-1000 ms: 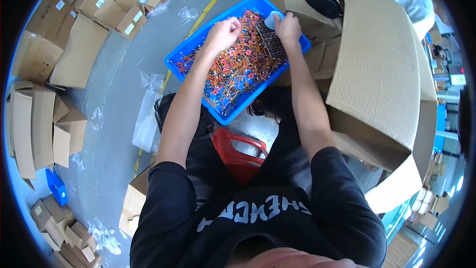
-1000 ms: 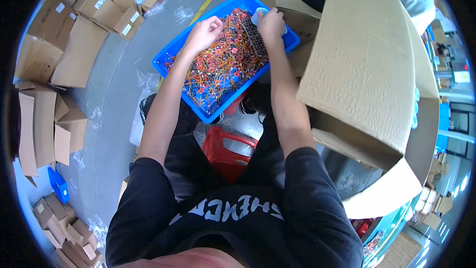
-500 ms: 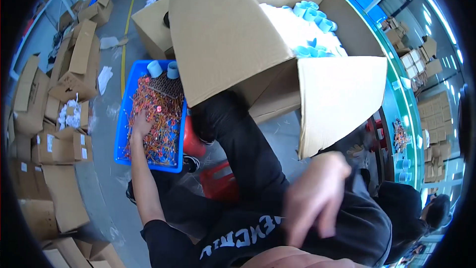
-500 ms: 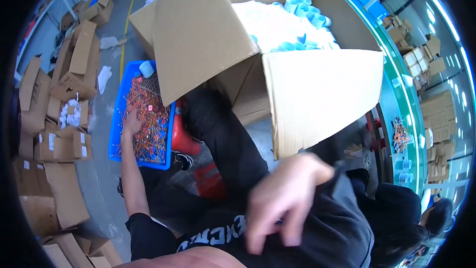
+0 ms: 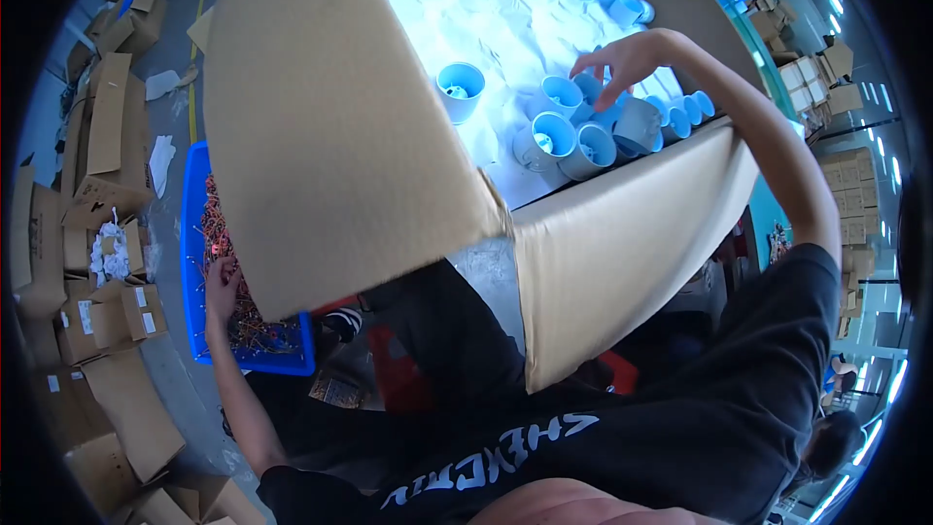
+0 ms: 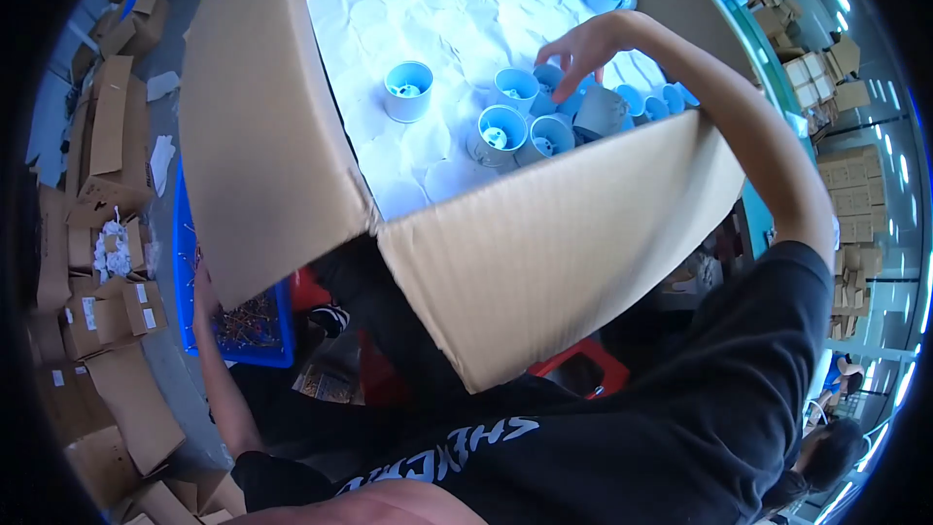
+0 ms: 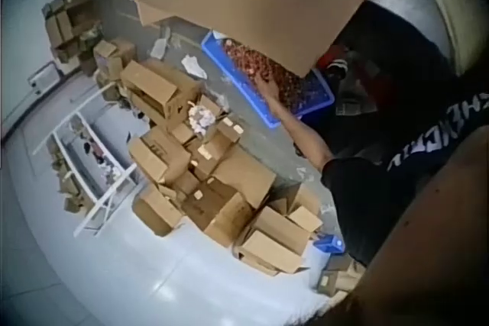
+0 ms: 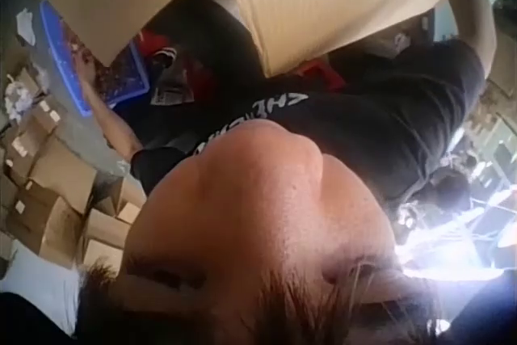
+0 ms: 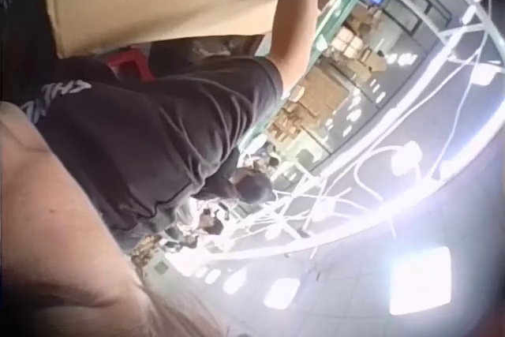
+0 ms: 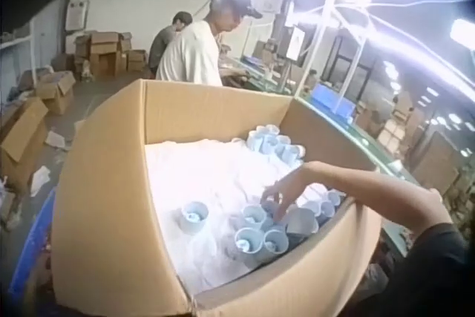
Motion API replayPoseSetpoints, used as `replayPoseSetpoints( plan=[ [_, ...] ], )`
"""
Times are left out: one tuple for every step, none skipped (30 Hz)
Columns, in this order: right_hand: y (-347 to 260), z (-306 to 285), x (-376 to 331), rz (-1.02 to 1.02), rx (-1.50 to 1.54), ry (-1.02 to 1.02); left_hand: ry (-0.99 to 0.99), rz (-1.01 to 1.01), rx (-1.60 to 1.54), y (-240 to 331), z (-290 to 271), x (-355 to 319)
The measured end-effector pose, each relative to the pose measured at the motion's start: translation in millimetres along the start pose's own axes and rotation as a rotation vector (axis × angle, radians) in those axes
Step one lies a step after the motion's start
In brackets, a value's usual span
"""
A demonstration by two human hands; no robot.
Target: The person is manually packaging small electronic resistors into white plastic containers.
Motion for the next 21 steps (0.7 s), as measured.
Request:
replayPoseSetpoints(
  plan=[
    [0,1,6,-0.014,-0.045,-0.003,0.007,0.029,-0.012,6,-1,2],
    [1,2,10,-0.027,-0.089,-0.004,-0.009,0.026,-0.006,13,0,3],
    [2,4,12,-0.027,-0.078,-0.016,0.003,-0.029,-0.156,20,2,4],
    [2,4,11,-0.06,-0.096,-0.004,0.021,-0.087,-0.307,30,5,2],
    [2,5,8,-0.09,-0.114,0.01,0.041,-0.144,-0.459,37,7,2],
    [0,4,6,-0.127,-0.135,0.02,0.034,-0.154,-0.456,42,6,1],
    [-1,3,3,-0.13,-0.133,0.01,0.012,-0.13,-0.444,48,6,4],
    [-2,-2,-3,-0.113,-0.086,0.033,-0.01,-0.106,-0.434,53,7,9],
    [-9,-6,-2,-0.116,-0.042,0.057,-0.018,-0.094,-0.413,52,2,7],
    [-15,-8,-2,-0.112,-0.001,0.082,-0.009,-0.111,-0.411,46,0,8],
    [-21,-7,0,-0.128,-0.016,0.073,-0.046,-0.177,-0.315,33,2,10],
    [-25,-6,2,-0.182,-0.039,0.095,-0.081,-0.248,-0.222,17,4,10],
    [-31,-8,4,-0.247,-0.067,0.125,-0.06,-0.158,-0.165,-19,8,11],
    [-36,-8,7,-0.313,-0.098,0.15,-0.04,-0.073,-0.109,-52,12,11],
    [-34,-6,13,-0.276,-0.165,0.124,-0.134,-0.173,0.136,-28,8,9],
    [-21,-3,22,-0.246,-0.241,0.102,-0.003,-0.05,0.035,-45,21,13],
    [37,7,29,-0.318,-0.275,0.094,-0.078,0.03,0.182,-17,31,36],
    [5,15,27,-0.304,-0.233,0.197,-0.038,0.138,0.226,-11,17,25],
    [-20,11,15,-0.234,-0.12,0.11,-0.183,-0.061,0.31,-10,8,17],
    [-10,12,24,-0.175,-0.129,-0.013,-0.249,-0.055,0.421,-34,5,23],
    [-1,7,20,-0.182,-0.182,-0.015,-0.22,0.009,0.328,-3,16,41]
  ],
)
Point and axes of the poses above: each hand's wrist, its own x-axis towards the middle knuckle, its own z-axis out of the palm, y = z × x, the point moved 2 cm from there along x, towards the middle knuckle, and after that the axes turned 2 degrees about z, right-handed, at the moved point
